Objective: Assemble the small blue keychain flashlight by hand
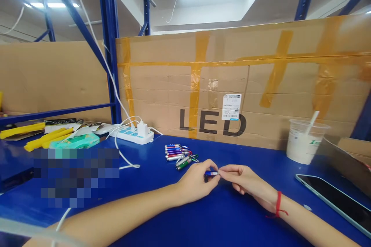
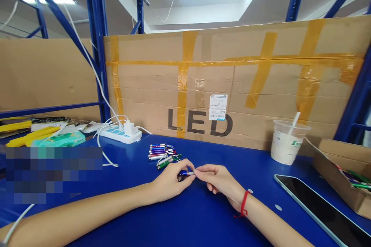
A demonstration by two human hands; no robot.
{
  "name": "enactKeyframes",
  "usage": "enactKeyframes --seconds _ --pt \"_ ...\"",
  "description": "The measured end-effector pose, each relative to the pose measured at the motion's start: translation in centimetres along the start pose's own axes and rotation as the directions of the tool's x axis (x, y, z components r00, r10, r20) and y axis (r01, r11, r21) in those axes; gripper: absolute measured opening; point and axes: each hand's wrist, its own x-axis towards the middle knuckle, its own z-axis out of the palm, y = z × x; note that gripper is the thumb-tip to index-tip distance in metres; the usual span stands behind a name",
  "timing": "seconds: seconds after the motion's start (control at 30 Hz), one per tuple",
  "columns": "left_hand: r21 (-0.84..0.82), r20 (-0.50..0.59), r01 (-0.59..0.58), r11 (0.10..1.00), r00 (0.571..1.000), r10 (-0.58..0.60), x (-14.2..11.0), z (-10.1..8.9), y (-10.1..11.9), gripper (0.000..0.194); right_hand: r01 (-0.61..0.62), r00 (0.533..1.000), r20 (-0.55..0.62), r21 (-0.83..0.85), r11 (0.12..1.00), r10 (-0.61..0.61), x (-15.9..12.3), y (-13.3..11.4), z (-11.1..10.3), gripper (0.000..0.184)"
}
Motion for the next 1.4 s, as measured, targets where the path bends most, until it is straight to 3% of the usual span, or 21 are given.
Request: enactKeyframes --seconds 0.27,0.47,0.6,0.8,1.1,1.4 --pt "0.102 0.043 -0.001 0.995 0.999 -0.003 -0.3 -0.2 0.0 0.017 -0.054 0.996 0.070 -0.076 0.996 0.059 0.1 0.0 -0.6 0.063" --pt "0.090 0.065 -0.024 0.996 0.998 0.018 -0.5 -0.2 -0.1 0.019 -0.069 0.993 0.084 -0.121 0.990 0.080 0.0 -0.3 -0.7 0.071" --pt "0.064 0.061 -0.018 0.998 0.998 0.014 -0.5 0.0 -0.2 0.016 -0.046 0.988 0.141 -0.173 0.984 0.071 0.0 -0.4 -0.5 0.066" --pt "0.042 0.057 0.015 0.999 0.998 -0.018 -0.4 -0.1 -0.3 0.015 0.046 0.963 0.268 -0.185 0.982 0.005 -0.3 -0.8 -0.1 0.043" --pt "0.041 0.029 -0.004 0.999 1.000 0.002 -0.1 0.0 -0.3 0.009 0.043 0.977 0.214 -0.133 0.990 -0.014 -0.2 -0.6 -0.3 0.043" --pt "-0.040 0.083 -0.007 0.999 0.997 0.010 0.1 0.2 -0.8 0.009 0.052 0.987 0.158 -0.071 0.996 -0.040 -0.1 -0.6 -0.3 0.042"
